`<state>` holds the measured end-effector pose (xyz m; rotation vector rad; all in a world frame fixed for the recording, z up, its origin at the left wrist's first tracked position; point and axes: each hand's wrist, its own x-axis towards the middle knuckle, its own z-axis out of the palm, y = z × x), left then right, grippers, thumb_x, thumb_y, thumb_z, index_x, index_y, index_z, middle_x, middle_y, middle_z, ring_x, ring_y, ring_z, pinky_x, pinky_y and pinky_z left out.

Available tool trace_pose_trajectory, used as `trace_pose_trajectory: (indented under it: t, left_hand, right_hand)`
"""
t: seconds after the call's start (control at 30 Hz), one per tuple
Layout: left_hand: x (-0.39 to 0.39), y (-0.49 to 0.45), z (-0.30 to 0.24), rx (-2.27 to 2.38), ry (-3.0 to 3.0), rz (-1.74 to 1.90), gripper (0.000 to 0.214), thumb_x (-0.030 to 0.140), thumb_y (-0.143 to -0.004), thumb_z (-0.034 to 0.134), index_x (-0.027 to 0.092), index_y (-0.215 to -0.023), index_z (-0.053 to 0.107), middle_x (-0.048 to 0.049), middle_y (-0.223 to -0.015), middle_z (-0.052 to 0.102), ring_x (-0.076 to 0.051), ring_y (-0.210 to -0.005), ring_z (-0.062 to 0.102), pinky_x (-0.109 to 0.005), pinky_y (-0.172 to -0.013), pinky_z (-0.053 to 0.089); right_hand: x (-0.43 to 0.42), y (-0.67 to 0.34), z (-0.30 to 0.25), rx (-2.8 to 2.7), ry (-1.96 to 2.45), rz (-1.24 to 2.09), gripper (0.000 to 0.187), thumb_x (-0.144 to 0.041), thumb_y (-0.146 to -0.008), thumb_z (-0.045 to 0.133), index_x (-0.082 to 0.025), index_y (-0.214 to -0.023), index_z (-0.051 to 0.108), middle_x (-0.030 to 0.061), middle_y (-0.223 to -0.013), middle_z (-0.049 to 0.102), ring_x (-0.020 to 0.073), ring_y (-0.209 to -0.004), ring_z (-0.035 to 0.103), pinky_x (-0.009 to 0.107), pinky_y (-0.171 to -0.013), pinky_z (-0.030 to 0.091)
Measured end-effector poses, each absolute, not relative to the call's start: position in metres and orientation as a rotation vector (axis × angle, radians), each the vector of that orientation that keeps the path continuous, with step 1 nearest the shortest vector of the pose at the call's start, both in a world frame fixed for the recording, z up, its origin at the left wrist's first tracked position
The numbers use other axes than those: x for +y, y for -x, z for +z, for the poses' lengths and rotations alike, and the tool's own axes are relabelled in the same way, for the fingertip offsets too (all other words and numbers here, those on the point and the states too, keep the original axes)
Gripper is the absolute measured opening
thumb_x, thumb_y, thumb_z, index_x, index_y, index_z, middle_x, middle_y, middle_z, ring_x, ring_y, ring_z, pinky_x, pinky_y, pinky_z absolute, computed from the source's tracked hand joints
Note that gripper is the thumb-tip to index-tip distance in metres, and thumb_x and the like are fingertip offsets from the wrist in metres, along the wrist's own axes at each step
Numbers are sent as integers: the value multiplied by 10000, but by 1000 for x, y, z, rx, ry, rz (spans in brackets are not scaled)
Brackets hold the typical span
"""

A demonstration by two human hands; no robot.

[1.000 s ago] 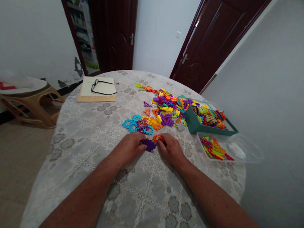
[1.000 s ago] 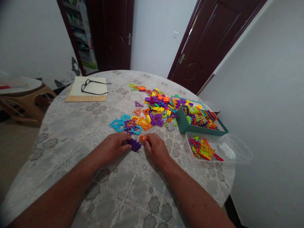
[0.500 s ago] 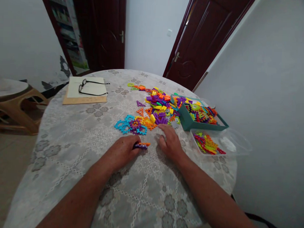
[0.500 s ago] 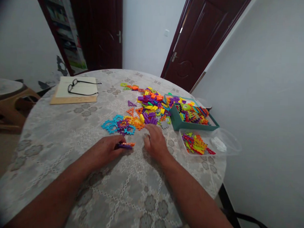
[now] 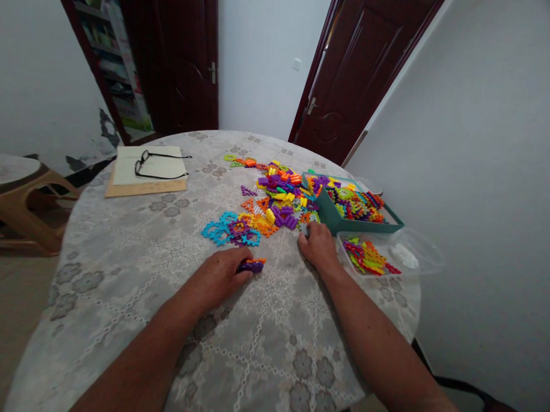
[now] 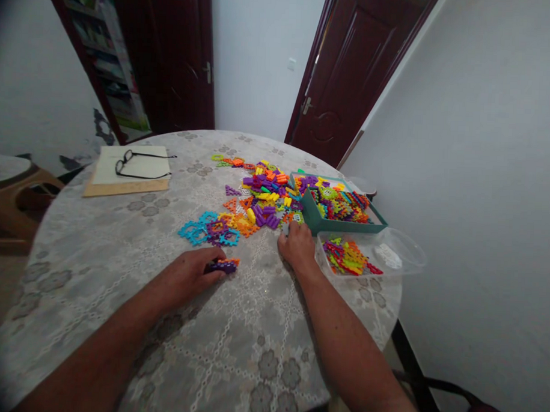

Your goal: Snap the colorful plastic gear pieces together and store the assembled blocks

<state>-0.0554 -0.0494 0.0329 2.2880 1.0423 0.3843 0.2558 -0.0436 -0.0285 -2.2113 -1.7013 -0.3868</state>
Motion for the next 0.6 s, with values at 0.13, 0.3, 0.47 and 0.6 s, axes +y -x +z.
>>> trace_pose_trajectory:
  t: [0.13,0.3,0.47,0.6]
  left_hand:
    - [-49,55,31,1049,-2300,399,70,257,-928,617,250,-962,678,-29,-990,730,-203,-934,646,-306,-806,426]
    - [-49,54,29,1021,-2301,418,62,282,-944,618,253,-958,671,-23,-979,726,-201,-919,646,-307,-796,423]
    - [-50,55,28,1019,-2314,428,80,307,-964,607,251,-951,663,-30,-985,724,-206,-927,643,-313,-789,420]
    - [-50,56,29,1037,-2318,406,89,309,-970,600,250,-976,666,-32,-1004,727,-204,-942,644,-308,-803,424]
  right_hand:
    - [-53,-253,-26,-1709,2162,-379,261,-207,-959,529,-119,-1190,614,152,-1069,657,269,-1010,611,340,-872,473]
    - [-62,-247,-25,-1791,2164,-342,204,-249,-990,541,-146,-1141,630,140,-1080,643,253,-982,630,321,-817,476]
    - [-62,-245,-20,-1744,2304,-385,396,-458,-989,620,-146,-1232,620,181,-1166,627,277,-941,661,329,-737,485]
    - [-64,-245,-16,-1792,2288,-302,342,-356,-982,604,-128,-1235,625,188,-1128,649,285,-959,668,354,-795,505]
